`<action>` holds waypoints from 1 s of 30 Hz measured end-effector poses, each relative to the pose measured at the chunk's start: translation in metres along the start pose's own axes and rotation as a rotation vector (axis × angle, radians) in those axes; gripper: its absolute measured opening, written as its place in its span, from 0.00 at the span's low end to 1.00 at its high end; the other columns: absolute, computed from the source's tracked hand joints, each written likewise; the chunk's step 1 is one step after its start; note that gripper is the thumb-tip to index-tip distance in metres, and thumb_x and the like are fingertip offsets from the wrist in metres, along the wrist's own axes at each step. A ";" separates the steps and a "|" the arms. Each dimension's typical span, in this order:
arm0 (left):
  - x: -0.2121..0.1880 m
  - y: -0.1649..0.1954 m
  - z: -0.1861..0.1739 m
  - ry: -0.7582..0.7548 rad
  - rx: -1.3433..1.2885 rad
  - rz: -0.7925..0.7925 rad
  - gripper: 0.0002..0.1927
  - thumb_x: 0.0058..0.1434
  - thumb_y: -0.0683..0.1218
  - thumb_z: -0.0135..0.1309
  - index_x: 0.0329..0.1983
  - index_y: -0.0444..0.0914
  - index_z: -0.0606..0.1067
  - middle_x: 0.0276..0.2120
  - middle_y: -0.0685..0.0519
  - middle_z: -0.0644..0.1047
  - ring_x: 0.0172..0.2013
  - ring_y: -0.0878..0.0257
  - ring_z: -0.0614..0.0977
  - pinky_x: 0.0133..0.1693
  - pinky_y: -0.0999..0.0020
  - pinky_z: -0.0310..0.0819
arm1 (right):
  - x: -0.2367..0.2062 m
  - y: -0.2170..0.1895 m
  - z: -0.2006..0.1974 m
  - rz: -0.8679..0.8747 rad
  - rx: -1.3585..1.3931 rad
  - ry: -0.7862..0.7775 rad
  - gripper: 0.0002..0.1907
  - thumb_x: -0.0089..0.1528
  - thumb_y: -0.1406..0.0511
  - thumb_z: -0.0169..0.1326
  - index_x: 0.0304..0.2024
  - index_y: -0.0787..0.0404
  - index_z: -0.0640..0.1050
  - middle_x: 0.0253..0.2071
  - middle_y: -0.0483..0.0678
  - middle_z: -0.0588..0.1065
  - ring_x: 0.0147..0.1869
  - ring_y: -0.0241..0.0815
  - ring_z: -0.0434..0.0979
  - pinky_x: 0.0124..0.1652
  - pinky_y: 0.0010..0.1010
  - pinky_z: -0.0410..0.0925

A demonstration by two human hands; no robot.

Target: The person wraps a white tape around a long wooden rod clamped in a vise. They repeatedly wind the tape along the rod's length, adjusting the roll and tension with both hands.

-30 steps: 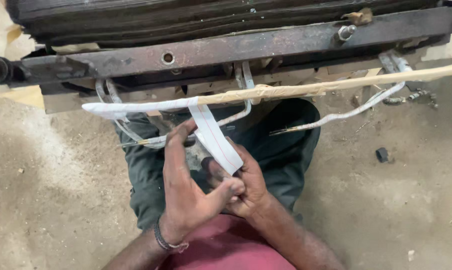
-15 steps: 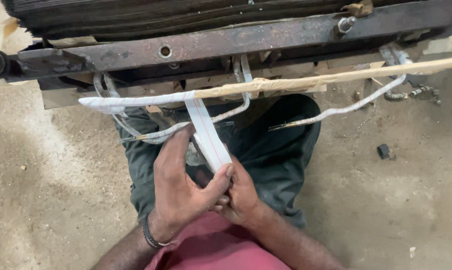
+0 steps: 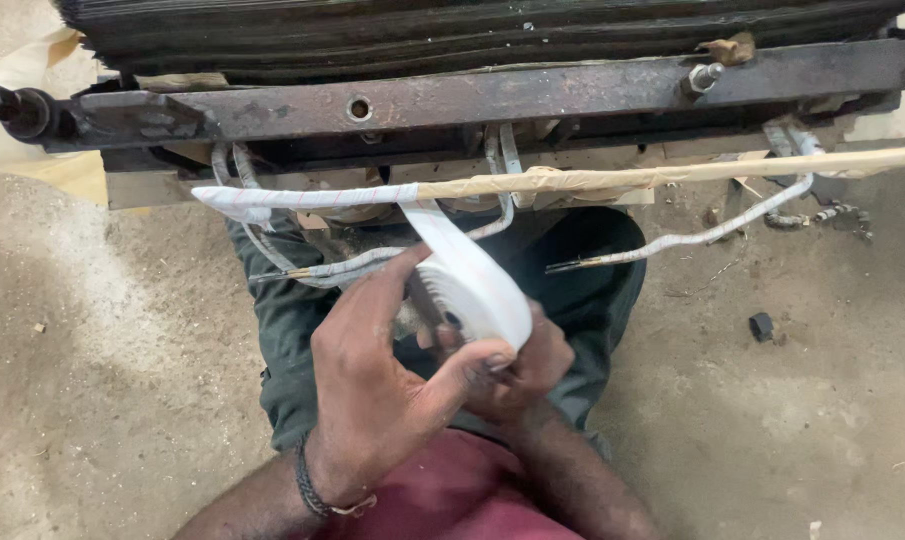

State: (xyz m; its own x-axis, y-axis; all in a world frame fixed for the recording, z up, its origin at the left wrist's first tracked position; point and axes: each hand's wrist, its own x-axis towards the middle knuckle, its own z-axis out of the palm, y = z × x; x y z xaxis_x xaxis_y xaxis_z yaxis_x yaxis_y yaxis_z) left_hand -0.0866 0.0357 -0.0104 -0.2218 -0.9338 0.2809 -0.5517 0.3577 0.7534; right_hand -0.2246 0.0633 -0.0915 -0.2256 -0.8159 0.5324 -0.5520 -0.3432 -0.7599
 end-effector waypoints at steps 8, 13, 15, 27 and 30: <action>0.032 -0.010 -0.008 0.300 0.506 0.568 0.20 0.71 0.51 0.60 0.60 0.34 0.73 0.54 0.42 0.79 0.55 0.47 0.81 0.58 0.53 0.73 | 0.086 -0.032 -0.023 0.016 -0.057 0.046 0.18 0.69 0.61 0.60 0.49 0.73 0.77 0.39 0.52 0.81 0.41 0.37 0.85 0.41 0.26 0.78; 0.075 -0.013 -0.009 0.318 0.603 0.685 0.13 0.72 0.38 0.56 0.58 0.29 0.77 0.53 0.41 0.81 0.58 0.50 0.81 0.63 0.52 0.73 | 0.124 -0.053 -0.020 -0.109 -0.174 0.007 0.14 0.69 0.64 0.59 0.50 0.70 0.78 0.42 0.54 0.81 0.44 0.41 0.85 0.45 0.28 0.77; 0.082 -0.008 -0.010 0.283 0.635 0.703 0.13 0.71 0.37 0.55 0.56 0.27 0.77 0.50 0.40 0.81 0.55 0.50 0.82 0.60 0.53 0.74 | 0.130 -0.055 -0.022 -0.125 -0.186 0.017 0.16 0.73 0.62 0.57 0.56 0.69 0.78 0.46 0.54 0.81 0.49 0.40 0.87 0.50 0.27 0.78; 0.136 -0.006 -0.009 -0.143 0.542 0.279 0.16 0.62 0.50 0.61 0.32 0.31 0.76 0.20 0.45 0.76 0.20 0.54 0.81 0.23 0.57 0.75 | 0.058 -0.018 0.001 -0.057 -0.022 0.231 0.17 0.70 0.62 0.61 0.56 0.66 0.76 0.43 0.52 0.80 0.40 0.36 0.82 0.39 0.24 0.76; 0.153 -0.008 -0.005 -0.284 0.628 0.243 0.20 0.62 0.53 0.61 0.31 0.30 0.77 0.18 0.44 0.76 0.19 0.55 0.81 0.19 0.61 0.75 | 0.038 -0.005 0.018 0.059 0.077 0.128 0.22 0.67 0.66 0.64 0.60 0.70 0.74 0.49 0.56 0.80 0.41 0.37 0.86 0.38 0.24 0.78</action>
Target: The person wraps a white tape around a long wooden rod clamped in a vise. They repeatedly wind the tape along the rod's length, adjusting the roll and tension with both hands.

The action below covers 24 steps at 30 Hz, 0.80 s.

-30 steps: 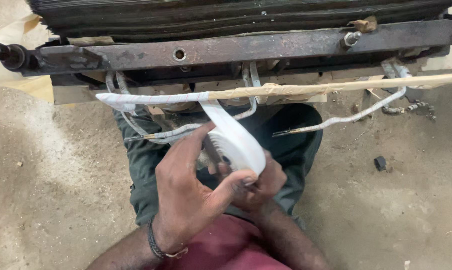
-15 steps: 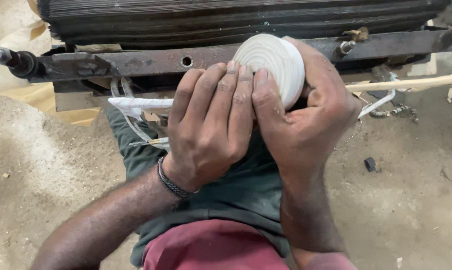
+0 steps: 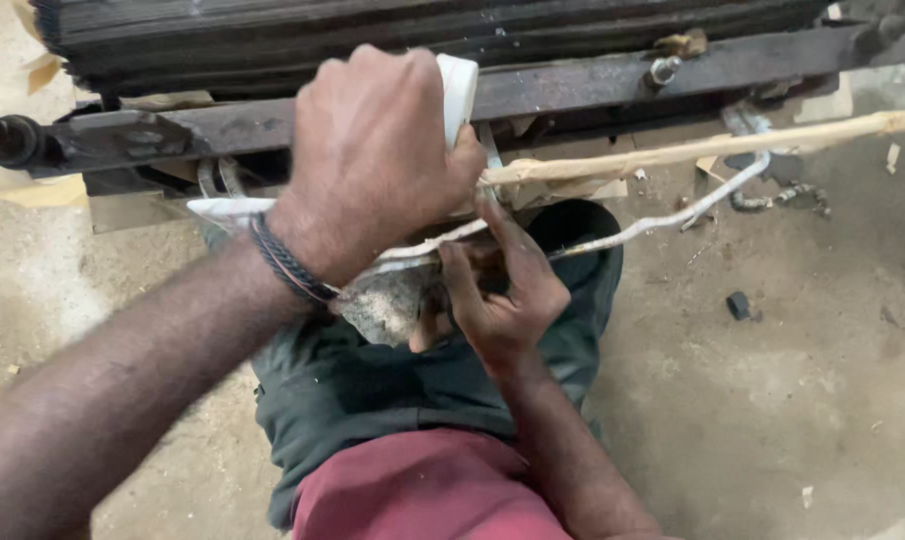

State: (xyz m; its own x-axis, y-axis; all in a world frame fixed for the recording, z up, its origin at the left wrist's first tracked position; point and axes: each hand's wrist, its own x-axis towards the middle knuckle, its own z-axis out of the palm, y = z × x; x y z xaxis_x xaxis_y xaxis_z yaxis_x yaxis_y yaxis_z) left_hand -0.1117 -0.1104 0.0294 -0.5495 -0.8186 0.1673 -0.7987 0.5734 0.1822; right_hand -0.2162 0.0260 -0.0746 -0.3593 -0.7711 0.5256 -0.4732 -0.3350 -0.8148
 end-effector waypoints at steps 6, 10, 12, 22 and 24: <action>0.012 0.002 -0.006 -0.172 0.023 -0.011 0.23 0.61 0.54 0.61 0.36 0.26 0.76 0.19 0.43 0.76 0.19 0.55 0.82 0.18 0.61 0.77 | 0.007 0.025 0.035 -0.133 -0.197 0.116 0.29 0.58 0.63 0.73 0.54 0.71 0.75 0.38 0.48 0.81 0.40 0.42 0.85 0.41 0.33 0.78; 0.005 -0.005 -0.001 -0.072 -0.026 0.026 0.18 0.60 0.48 0.59 0.39 0.25 0.76 0.18 0.42 0.77 0.16 0.53 0.82 0.16 0.61 0.77 | 0.019 0.030 0.055 -0.121 -0.245 0.177 0.17 0.57 0.65 0.72 0.45 0.63 0.79 0.33 0.50 0.78 0.35 0.46 0.83 0.37 0.36 0.75; 0.003 -0.009 -0.001 0.050 -0.027 0.081 0.20 0.59 0.50 0.61 0.38 0.26 0.76 0.19 0.40 0.77 0.19 0.50 0.82 0.20 0.59 0.78 | 0.023 0.033 0.059 -0.137 -0.241 0.207 0.16 0.58 0.66 0.70 0.46 0.63 0.80 0.33 0.49 0.78 0.35 0.46 0.83 0.37 0.36 0.76; -0.064 -0.016 -0.010 0.266 0.010 0.344 0.32 0.74 0.53 0.56 0.70 0.23 0.67 0.26 0.51 0.74 0.22 0.61 0.74 0.27 0.64 0.68 | 0.027 0.032 0.043 -0.247 -0.242 0.121 0.22 0.66 0.69 0.62 0.63 0.63 0.74 0.58 0.53 0.79 0.50 0.43 0.86 0.44 0.28 0.79; -0.070 -0.023 0.006 0.351 0.108 0.417 0.28 0.77 0.52 0.53 0.73 0.30 0.66 0.29 0.53 0.71 0.27 0.61 0.73 0.33 0.64 0.69 | 0.029 0.029 0.041 -0.215 -0.180 0.068 0.24 0.65 0.69 0.61 0.64 0.64 0.74 0.59 0.53 0.79 0.50 0.41 0.86 0.44 0.28 0.78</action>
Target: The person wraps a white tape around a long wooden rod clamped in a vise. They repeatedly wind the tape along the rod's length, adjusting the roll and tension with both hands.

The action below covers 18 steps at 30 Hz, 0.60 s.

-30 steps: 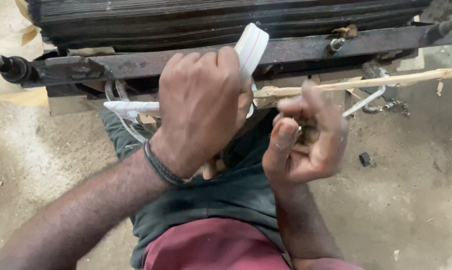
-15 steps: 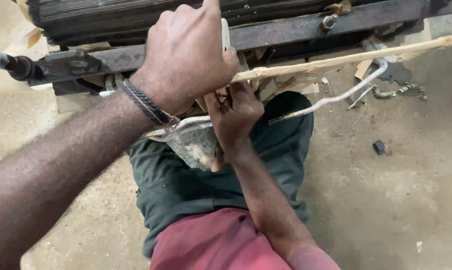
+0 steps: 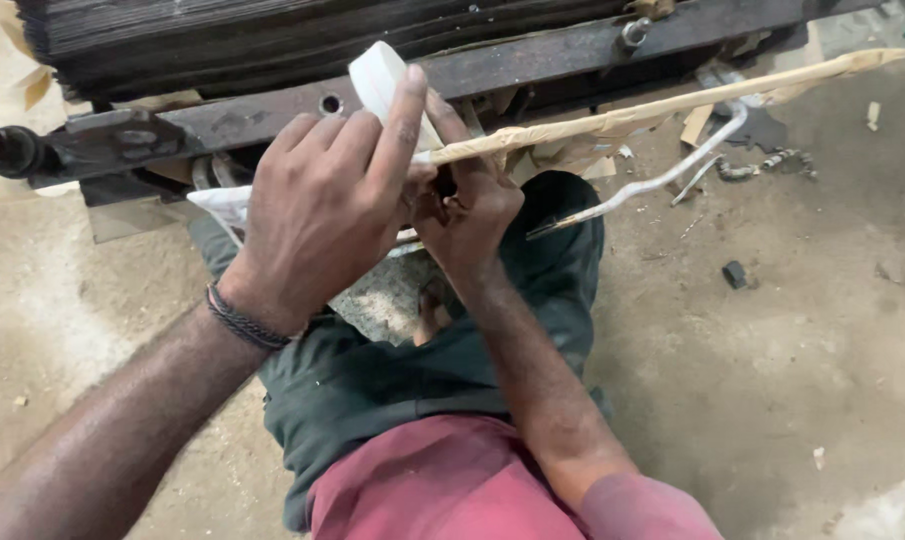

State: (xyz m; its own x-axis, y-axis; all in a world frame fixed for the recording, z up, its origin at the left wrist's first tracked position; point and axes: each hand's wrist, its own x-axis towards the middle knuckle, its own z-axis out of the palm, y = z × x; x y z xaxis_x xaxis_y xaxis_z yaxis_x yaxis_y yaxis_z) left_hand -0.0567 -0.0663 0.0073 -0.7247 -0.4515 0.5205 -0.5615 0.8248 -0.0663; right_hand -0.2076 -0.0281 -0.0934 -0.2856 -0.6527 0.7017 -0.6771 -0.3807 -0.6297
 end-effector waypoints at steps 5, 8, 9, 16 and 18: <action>-0.013 -0.004 0.021 -0.013 0.218 0.100 0.23 0.78 0.46 0.52 0.74 0.35 0.69 0.29 0.58 0.70 0.25 0.70 0.70 0.29 0.70 0.65 | -0.005 0.005 0.006 -0.050 0.113 0.036 0.28 0.64 0.68 0.61 0.66 0.59 0.72 0.59 0.48 0.77 0.55 0.41 0.83 0.52 0.31 0.76; -0.010 -0.002 0.021 0.024 0.205 0.127 0.23 0.77 0.46 0.54 0.71 0.34 0.70 0.27 0.59 0.69 0.23 0.70 0.69 0.27 0.71 0.63 | -0.012 0.012 0.013 0.026 0.188 0.009 0.27 0.68 0.69 0.60 0.69 0.58 0.71 0.59 0.47 0.78 0.55 0.38 0.84 0.53 0.28 0.79; -0.009 -0.001 0.019 0.039 0.126 0.111 0.24 0.74 0.48 0.55 0.68 0.32 0.70 0.25 0.58 0.69 0.23 0.69 0.69 0.26 0.69 0.63 | -0.013 0.014 0.014 0.093 0.205 -0.022 0.27 0.65 0.70 0.60 0.67 0.60 0.71 0.56 0.47 0.79 0.52 0.37 0.84 0.50 0.28 0.79; -0.019 0.002 0.022 0.008 0.144 0.101 0.22 0.75 0.43 0.54 0.71 0.37 0.69 0.25 0.59 0.70 0.23 0.68 0.69 0.27 0.68 0.61 | -0.012 0.013 0.009 0.205 0.233 -0.172 0.24 0.63 0.70 0.57 0.62 0.59 0.74 0.45 0.47 0.80 0.45 0.35 0.85 0.44 0.26 0.80; -0.022 0.004 0.024 0.044 -0.069 -0.017 0.26 0.80 0.49 0.51 0.74 0.30 0.65 0.26 0.59 0.68 0.23 0.67 0.68 0.29 0.67 0.61 | -0.011 0.009 0.006 0.206 0.205 -0.179 0.24 0.62 0.71 0.56 0.62 0.59 0.75 0.43 0.48 0.80 0.44 0.36 0.85 0.43 0.26 0.79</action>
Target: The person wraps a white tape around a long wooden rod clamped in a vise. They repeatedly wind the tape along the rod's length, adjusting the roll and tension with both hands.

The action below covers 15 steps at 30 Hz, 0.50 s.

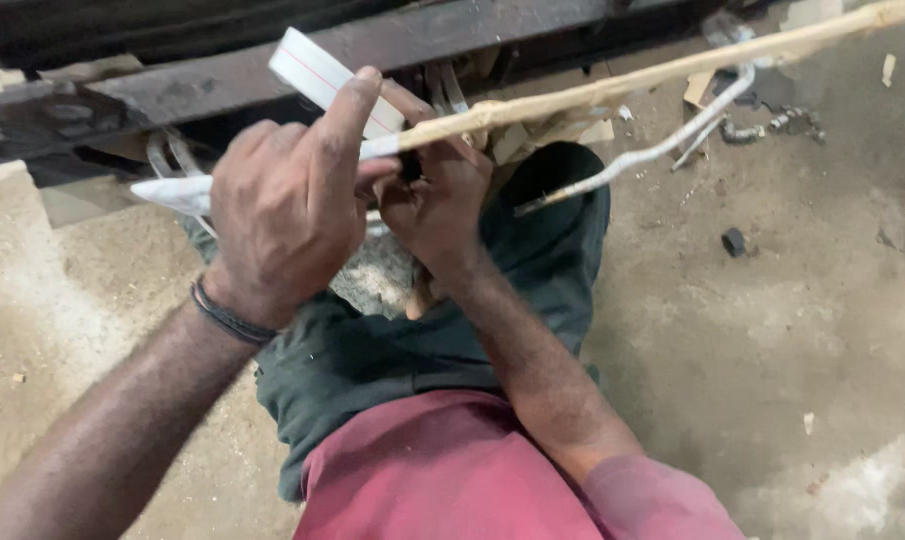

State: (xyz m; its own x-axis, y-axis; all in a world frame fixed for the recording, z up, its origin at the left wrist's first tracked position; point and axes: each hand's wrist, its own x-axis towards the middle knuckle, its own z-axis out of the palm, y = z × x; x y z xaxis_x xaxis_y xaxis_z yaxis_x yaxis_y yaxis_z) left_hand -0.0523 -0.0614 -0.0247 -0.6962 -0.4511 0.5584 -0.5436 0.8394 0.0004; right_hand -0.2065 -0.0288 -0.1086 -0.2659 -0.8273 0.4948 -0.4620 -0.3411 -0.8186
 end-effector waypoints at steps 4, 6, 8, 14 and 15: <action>0.001 0.000 -0.001 -0.037 -0.050 -0.083 0.26 0.85 0.50 0.51 0.74 0.27 0.64 0.27 0.58 0.69 0.26 0.67 0.69 0.31 0.65 0.61 | 0.001 -0.009 -0.005 -0.079 0.067 0.029 0.24 0.64 0.72 0.56 0.64 0.60 0.73 0.48 0.49 0.80 0.46 0.36 0.84 0.47 0.25 0.77; 0.004 0.002 -0.002 -0.071 0.003 -0.082 0.26 0.82 0.50 0.51 0.71 0.25 0.67 0.26 0.57 0.69 0.24 0.66 0.69 0.30 0.65 0.61 | 0.004 -0.015 -0.007 -0.043 0.110 -0.006 0.21 0.66 0.71 0.56 0.62 0.62 0.74 0.46 0.49 0.80 0.44 0.35 0.83 0.46 0.25 0.77; 0.008 0.002 -0.004 -0.079 0.046 -0.059 0.24 0.81 0.51 0.51 0.67 0.26 0.70 0.27 0.55 0.69 0.26 0.64 0.70 0.31 0.64 0.63 | 0.005 -0.023 -0.010 -0.064 0.192 -0.027 0.18 0.67 0.71 0.55 0.59 0.64 0.74 0.47 0.51 0.80 0.47 0.37 0.83 0.47 0.28 0.77; 0.015 -0.001 -0.015 -0.151 -0.077 -0.102 0.18 0.77 0.48 0.55 0.61 0.30 0.77 0.29 0.53 0.71 0.27 0.61 0.73 0.31 0.63 0.65 | -0.003 -0.042 -0.033 0.113 -0.116 -0.091 0.08 0.65 0.69 0.63 0.42 0.67 0.77 0.35 0.52 0.77 0.34 0.44 0.80 0.36 0.33 0.72; 0.017 -0.002 -0.018 -0.172 -0.115 -0.115 0.17 0.75 0.48 0.56 0.59 0.31 0.78 0.28 0.53 0.72 0.26 0.61 0.73 0.30 0.62 0.65 | -0.002 -0.041 -0.038 0.035 -0.154 -0.087 0.09 0.66 0.68 0.62 0.44 0.67 0.77 0.36 0.53 0.77 0.37 0.46 0.81 0.38 0.34 0.73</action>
State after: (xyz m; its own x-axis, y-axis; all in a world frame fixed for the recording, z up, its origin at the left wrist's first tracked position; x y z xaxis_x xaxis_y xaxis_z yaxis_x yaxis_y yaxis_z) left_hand -0.0545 -0.0651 -0.0008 -0.7077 -0.5824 0.3998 -0.5739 0.8040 0.1554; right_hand -0.2190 0.0034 -0.0651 -0.2128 -0.8751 0.4346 -0.5799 -0.2449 -0.7770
